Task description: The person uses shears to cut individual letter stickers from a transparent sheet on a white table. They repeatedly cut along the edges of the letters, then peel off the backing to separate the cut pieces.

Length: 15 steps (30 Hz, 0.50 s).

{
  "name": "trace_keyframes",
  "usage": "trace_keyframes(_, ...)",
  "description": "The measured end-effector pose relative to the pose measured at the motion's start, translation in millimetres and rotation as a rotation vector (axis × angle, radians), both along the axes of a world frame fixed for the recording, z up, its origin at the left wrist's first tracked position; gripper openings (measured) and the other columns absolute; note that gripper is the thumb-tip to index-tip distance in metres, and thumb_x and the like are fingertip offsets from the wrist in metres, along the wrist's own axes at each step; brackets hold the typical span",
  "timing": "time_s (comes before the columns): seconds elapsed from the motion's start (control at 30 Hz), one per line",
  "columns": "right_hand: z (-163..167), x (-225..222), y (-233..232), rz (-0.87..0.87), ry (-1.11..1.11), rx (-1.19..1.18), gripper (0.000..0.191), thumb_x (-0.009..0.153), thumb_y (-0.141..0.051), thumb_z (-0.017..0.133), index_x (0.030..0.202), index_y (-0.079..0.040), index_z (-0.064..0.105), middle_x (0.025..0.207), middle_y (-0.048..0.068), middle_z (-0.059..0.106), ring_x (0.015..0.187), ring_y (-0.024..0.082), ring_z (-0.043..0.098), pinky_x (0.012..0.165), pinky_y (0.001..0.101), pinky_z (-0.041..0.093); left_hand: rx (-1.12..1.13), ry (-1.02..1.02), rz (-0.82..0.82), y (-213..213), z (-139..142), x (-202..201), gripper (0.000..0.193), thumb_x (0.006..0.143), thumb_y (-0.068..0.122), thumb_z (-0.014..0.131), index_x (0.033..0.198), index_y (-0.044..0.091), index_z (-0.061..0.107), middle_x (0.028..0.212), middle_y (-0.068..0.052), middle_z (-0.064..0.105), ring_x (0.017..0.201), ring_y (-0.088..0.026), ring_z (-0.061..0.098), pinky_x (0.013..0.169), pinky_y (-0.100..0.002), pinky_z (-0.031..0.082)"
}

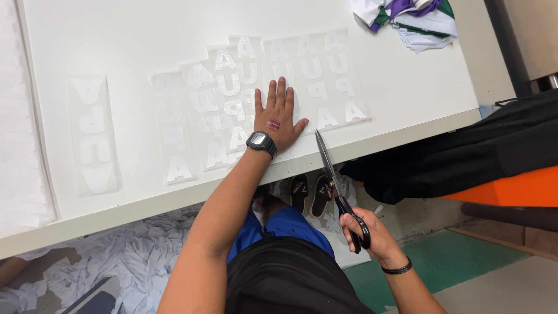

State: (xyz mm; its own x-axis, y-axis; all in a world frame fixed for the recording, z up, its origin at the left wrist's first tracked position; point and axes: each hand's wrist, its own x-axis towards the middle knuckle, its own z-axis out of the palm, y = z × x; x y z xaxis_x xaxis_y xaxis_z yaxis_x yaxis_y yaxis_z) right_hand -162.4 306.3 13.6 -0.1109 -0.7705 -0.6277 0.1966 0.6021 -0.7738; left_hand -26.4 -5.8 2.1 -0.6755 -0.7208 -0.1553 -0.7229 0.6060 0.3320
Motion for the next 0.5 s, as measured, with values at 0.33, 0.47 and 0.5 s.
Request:
trace_keyframes(0.33, -1.5, -1.1, -5.4, -0.02, -0.02, 0.006, 0.045, 0.09, -0.047, 0.066, 0.084, -0.002, 0.061, 0.053, 0.003, 0.056, 0.038, 0.011, 0.053, 0.038, 0.0245, 0.044, -0.038, 0.004, 0.003, 2.6, -2.2, 0.6, 0.088, 0.096, 0.062, 0.038, 0.16, 0.005, 0.016, 0.168, -0.018, 0.006, 0.155, -0.032, 0.0, 0.122, -0.057, -0.003)
trace_keyframes(0.47, 4.8, 2.6, -9.0, -0.005, 0.026, 0.003, 0.047, 0.091, -0.048, 0.065, 0.082, -0.002, 0.061, 0.052, 0.002, 0.055, 0.037, 0.01, 0.052, 0.037, 0.0234, 0.044, -0.038, -0.009, 0.0, 2.0, -1.9, 0.1, 0.088, 0.096, 0.062, 0.037, 0.16, 0.006, 0.016, 0.168, -0.018, 0.005, 0.155, -0.031, -0.001, 0.122, -0.057, -0.003)
trace_keyframes(0.5, 6.6, 3.5, -9.7, -0.003, 0.043, 0.015, 0.047, 0.091, -0.048, 0.065, 0.081, -0.002, 0.061, 0.051, 0.002, 0.055, 0.037, 0.01, 0.053, 0.036, 0.0234, 0.044, -0.038, -0.012, 0.0, 1.9, -1.7, -0.1, 0.088, 0.095, 0.063, 0.037, 0.16, 0.006, 0.016, 0.168, -0.018, 0.005, 0.155, -0.031, -0.001, 0.122, -0.057, -0.003)
